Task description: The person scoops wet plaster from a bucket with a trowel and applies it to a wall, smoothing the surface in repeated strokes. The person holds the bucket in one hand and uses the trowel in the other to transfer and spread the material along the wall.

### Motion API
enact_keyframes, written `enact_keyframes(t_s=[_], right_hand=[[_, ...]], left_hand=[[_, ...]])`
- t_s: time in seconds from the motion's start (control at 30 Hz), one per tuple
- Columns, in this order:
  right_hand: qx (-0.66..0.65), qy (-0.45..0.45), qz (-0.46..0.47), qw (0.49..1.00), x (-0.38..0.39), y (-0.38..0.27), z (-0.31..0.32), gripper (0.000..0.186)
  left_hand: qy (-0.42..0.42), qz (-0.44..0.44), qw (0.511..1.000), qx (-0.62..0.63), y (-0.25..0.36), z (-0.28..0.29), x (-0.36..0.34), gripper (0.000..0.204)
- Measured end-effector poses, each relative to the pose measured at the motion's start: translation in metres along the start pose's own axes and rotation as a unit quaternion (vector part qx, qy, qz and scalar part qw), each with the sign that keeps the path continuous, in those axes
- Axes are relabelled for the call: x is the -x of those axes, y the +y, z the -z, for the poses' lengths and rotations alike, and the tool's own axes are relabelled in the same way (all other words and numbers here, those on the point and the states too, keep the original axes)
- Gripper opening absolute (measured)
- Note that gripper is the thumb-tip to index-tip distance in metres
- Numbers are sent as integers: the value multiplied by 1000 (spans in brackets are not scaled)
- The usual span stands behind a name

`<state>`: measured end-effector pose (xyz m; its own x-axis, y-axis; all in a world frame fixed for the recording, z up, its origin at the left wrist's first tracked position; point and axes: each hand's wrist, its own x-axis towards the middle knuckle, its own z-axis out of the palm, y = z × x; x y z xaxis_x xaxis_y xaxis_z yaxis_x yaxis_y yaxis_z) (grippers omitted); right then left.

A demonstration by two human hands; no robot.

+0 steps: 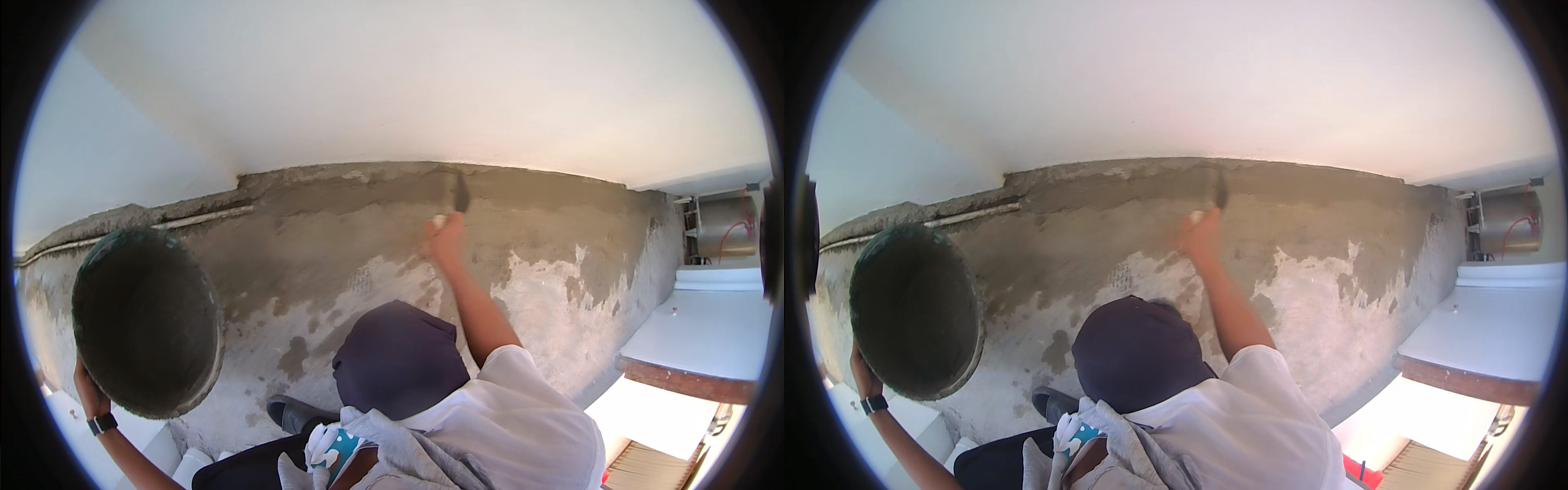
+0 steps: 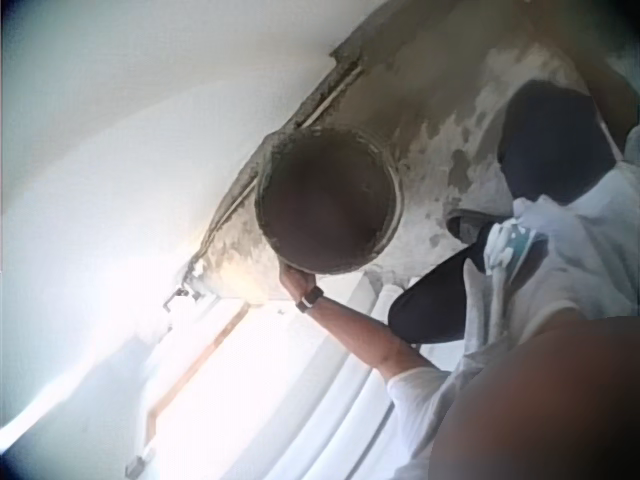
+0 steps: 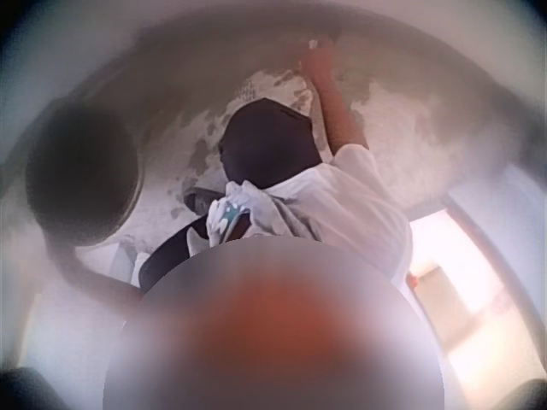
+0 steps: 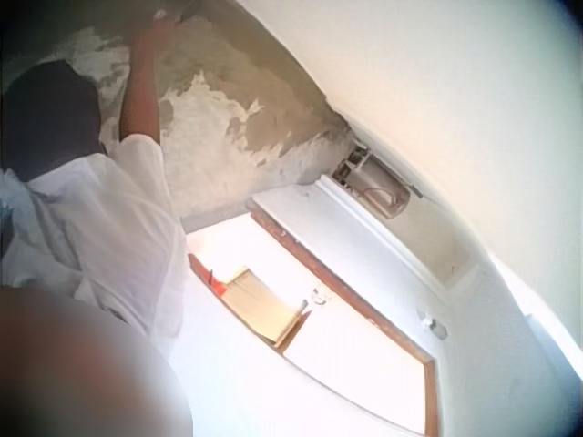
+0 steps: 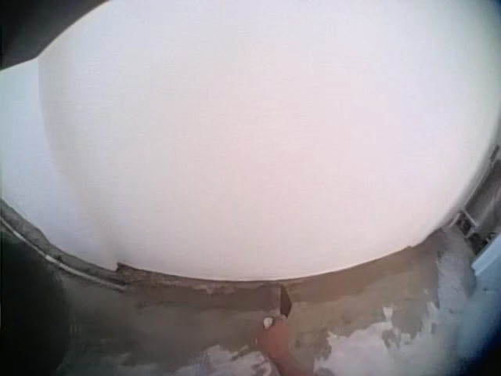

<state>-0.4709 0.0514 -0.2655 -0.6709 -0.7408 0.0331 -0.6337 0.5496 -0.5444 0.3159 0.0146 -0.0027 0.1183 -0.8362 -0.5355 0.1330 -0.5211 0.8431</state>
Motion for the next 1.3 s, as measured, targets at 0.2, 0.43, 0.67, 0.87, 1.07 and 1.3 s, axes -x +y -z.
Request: enact_keyframes(t_s=[0.2,0.43,0.67,0.87,1.07,1.3], right_hand=[[125,-22,-6,992,-100,124,78,36],[114,-62,87,988,-109,175,120,33],[139,-59,83,985,-114,164,94,34],[90,-46,117,988,-102,151,75,28],[88,-65,94,990,-77,109,46,32],[91,-133,159,974,-58,46,23,29]], left_hand=[[18,-1,1000,-18,-5,34,-1,48],[109,-1,993,-34,-4,44,8,45],[69,21,997,3,0,42,9,48],[86,21,996,6,-3,47,8,48],[22,-5,999,-22,-3,39,2,47],[2,-33,996,-77,-1,23,-2,47]])
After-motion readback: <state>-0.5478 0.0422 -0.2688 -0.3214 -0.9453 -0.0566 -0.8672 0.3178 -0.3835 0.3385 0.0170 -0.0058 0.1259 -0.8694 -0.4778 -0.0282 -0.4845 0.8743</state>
